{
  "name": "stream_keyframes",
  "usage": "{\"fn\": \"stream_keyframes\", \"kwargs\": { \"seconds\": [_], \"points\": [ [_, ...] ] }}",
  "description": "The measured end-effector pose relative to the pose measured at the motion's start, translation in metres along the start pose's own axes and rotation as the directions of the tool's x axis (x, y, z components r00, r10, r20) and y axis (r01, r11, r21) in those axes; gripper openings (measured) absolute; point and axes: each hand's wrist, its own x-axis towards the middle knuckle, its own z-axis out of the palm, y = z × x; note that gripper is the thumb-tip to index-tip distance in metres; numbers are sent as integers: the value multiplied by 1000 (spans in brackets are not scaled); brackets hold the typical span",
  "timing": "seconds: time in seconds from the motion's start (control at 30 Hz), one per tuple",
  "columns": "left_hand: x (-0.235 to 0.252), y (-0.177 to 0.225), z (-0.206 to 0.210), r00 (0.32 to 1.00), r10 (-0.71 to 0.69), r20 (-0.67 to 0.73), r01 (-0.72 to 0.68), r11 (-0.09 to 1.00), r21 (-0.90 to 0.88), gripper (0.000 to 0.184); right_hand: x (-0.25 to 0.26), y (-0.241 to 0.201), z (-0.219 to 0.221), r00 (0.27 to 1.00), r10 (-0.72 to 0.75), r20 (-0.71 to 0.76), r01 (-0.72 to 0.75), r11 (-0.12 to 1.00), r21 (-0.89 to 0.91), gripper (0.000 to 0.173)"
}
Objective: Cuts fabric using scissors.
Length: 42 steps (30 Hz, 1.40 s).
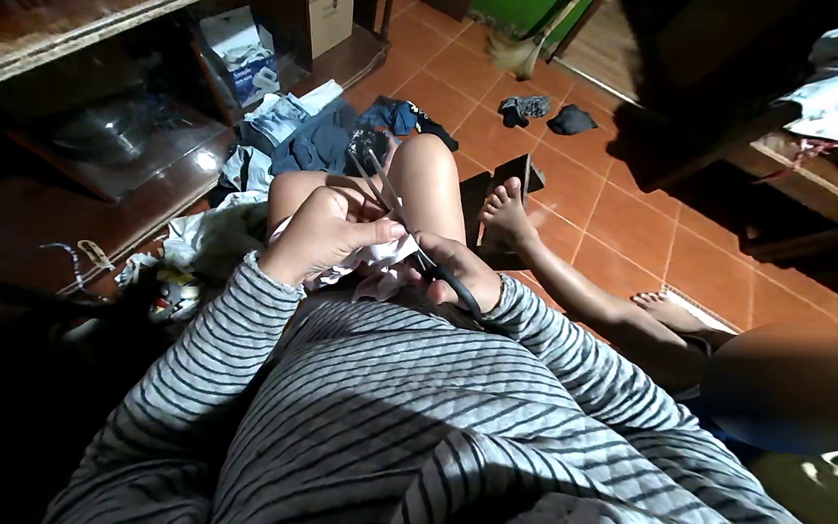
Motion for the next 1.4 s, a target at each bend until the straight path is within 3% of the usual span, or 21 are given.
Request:
{"fn": "stream_keyframes", "kwargs": {
  "seconds": [0.23,0.5,0.73,0.83,0.93,1.07,1.17,1.27,1.33,1.4],
  "points": [
    [0,3,-2,999,-49,-17,50,997,51,10,-2,-1,1,994,76,-77,-78,997,-26,54],
    [-1,3,0,1000,31,-6,-31,999,31,12,10,-6,0,999,3,46,-2,1000,-26,76],
    [-2,8,0,1000,-17,-16,19,990,140,11,8,-3,1,996,59,-65,-60,998,-13,59],
    [-2,4,1,997,77,-24,-71,979,190,9,9,0,0,990,26,-135,-25,1000,13,65],
    [-2,-5,8,964,260,-54,-229,918,322,11,16,-6,0,967,-66,-246,45,995,-89,75],
    [5,-3,11,906,415,-83,-386,890,243,13,44,-32,8,892,-176,-417,98,974,-203,50],
    [7,0,6,857,512,-58,-494,848,194,20,58,-54,3,877,-277,-393,179,946,-269,50],
    [5,5,-1,920,385,76,-392,895,211,34,65,-78,-5,869,-354,-346,240,912,-332,52],
    [2,14,-5,964,236,124,-264,911,318,31,67,-99,-8,864,-374,-338,276,912,-305,44],
    [2,19,-18,938,298,175,-341,877,339,22,66,-113,-14,846,-401,-351,295,901,-319,40]
  ]
}}
